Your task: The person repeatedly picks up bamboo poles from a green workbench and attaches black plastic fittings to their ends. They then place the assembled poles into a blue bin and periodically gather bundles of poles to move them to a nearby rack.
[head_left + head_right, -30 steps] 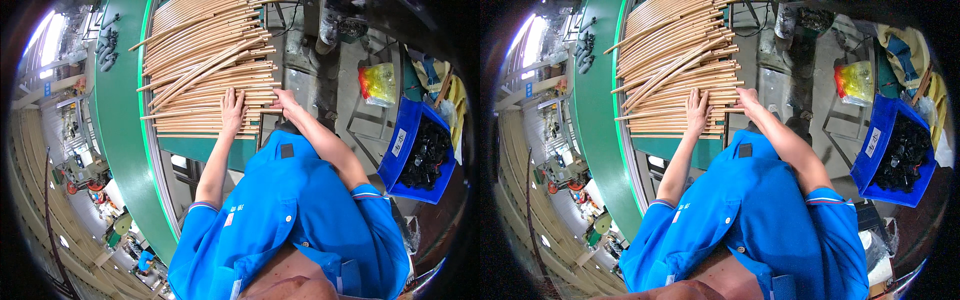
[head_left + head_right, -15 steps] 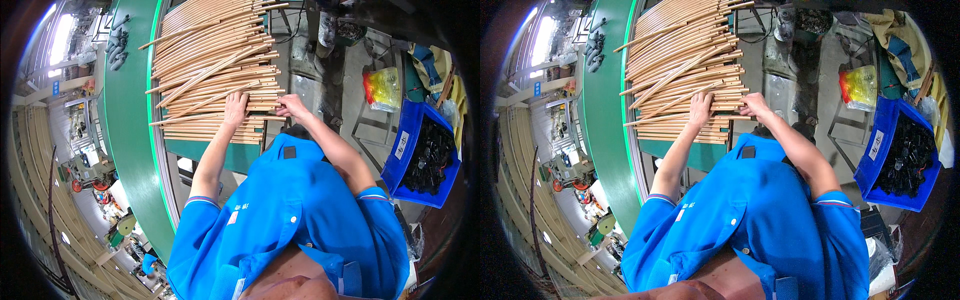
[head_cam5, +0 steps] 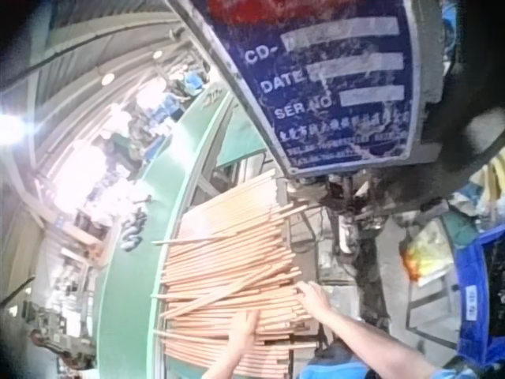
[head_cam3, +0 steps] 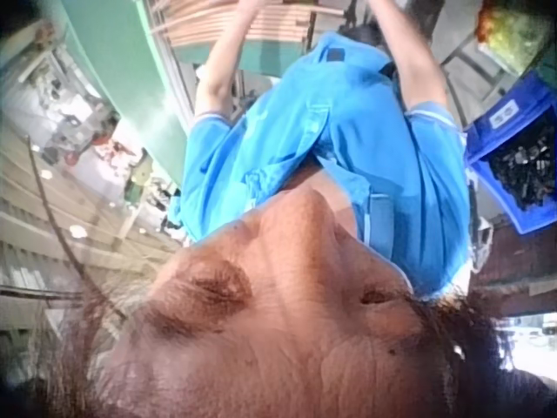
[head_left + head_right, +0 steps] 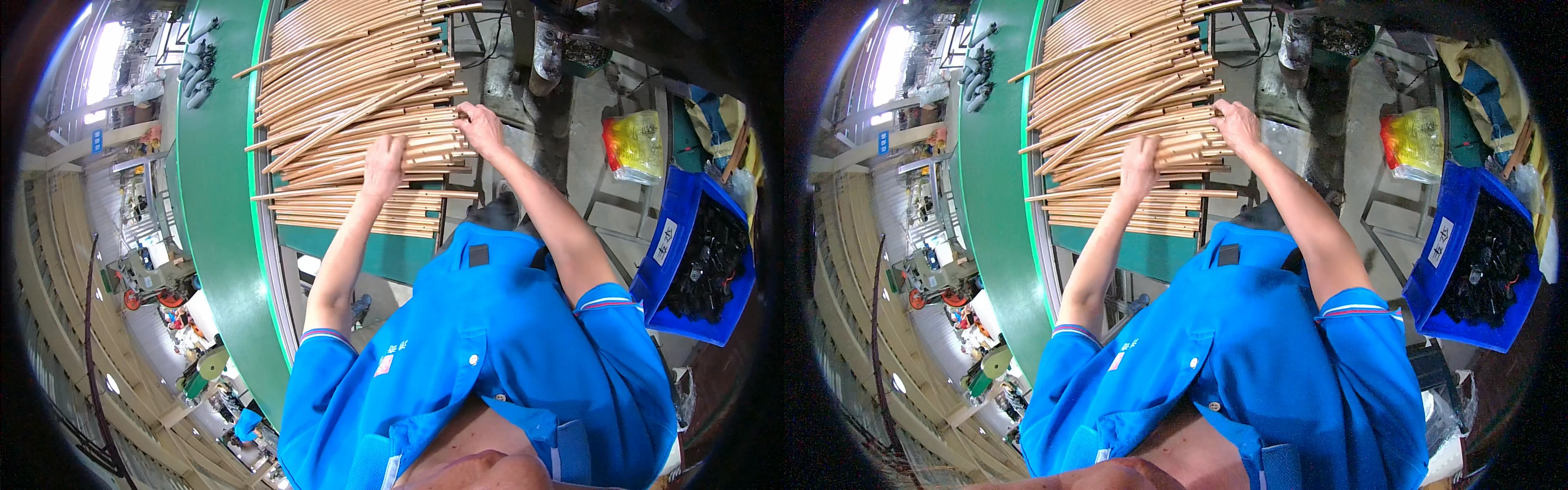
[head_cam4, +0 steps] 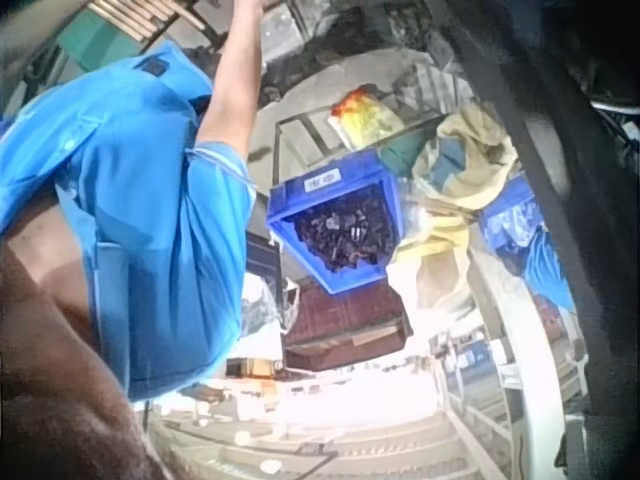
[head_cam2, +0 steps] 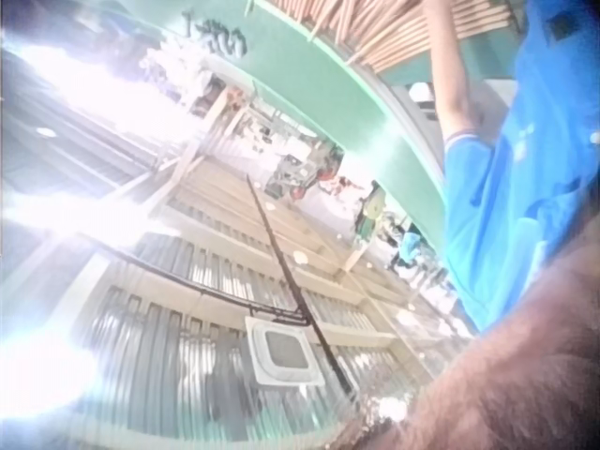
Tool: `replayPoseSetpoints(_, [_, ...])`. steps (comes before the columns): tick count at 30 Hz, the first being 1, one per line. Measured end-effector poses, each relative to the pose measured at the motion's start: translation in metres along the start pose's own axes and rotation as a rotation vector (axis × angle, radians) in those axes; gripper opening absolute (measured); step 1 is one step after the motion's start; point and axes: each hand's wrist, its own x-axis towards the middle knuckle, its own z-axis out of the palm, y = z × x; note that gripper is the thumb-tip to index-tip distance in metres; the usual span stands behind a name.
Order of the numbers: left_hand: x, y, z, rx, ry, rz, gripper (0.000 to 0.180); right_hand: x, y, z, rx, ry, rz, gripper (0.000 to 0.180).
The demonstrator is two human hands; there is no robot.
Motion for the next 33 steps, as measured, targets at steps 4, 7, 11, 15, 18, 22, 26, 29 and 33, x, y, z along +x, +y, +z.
replayPoseSetpoints(4, [0.035, -0.012, -0.024, -0.058, 0.051, -0.021, 0.052, 0.010, 0.016, 0.009, 0.151, -0.004, -0.053, 0.029])
replayPoseSetpoints(7, [0.041, -0.012, -0.022, -0.133, -0.112, -0.042, 0.056, 0.013, 0.002, 0.000, 0.407, -0.114, -0.008, 0.021])
replayPoseSetpoints(11, [0.046, -0.013, -0.021, 0.026, 0.055, -0.078, 0.044, 0.010, -0.054, -0.037, 0.660, -0.251, 0.060, 0.013])
replayPoseSetpoints(15, [0.058, -0.012, -0.068, 0.213, 0.255, -0.088, 0.047, 0.024, -0.110, -0.067, 0.806, -0.483, -0.164, 0.019])
replayPoseSetpoints(18, [0.044, -0.041, -0.113, 0.237, 0.317, -0.168, 0.044, 0.020, -0.140, -0.099, 0.885, -0.688, -0.263, 0.035])
replayPoseSetpoints(22, [0.033, -0.109, -0.244, 0.319, 0.530, -0.368, 0.023, 0.019, -0.044, -0.085, 0.720, -0.442, 0.004, 0.027])
replayPoseSetpoints(26, [0.045, -0.148, -0.388, -0.667, 1.163, -0.612, 0.020, -0.040, 0.020, -0.066, 0.741, -0.417, 0.358, 0.014])
replayPoseSetpoints(29, [0.039, -0.214, -0.428, -0.950, 1.329, -0.726, 0.020, -0.057, 0.077, -0.042, 0.567, -0.458, 0.342, 0.020])
replayPoseSetpoints(33, [-0.090, -0.441, -0.367, -1.257, 1.288, -0.953, 0.010, -0.080, 0.106, -0.025, 0.571, -0.495, 0.302, 0.016])
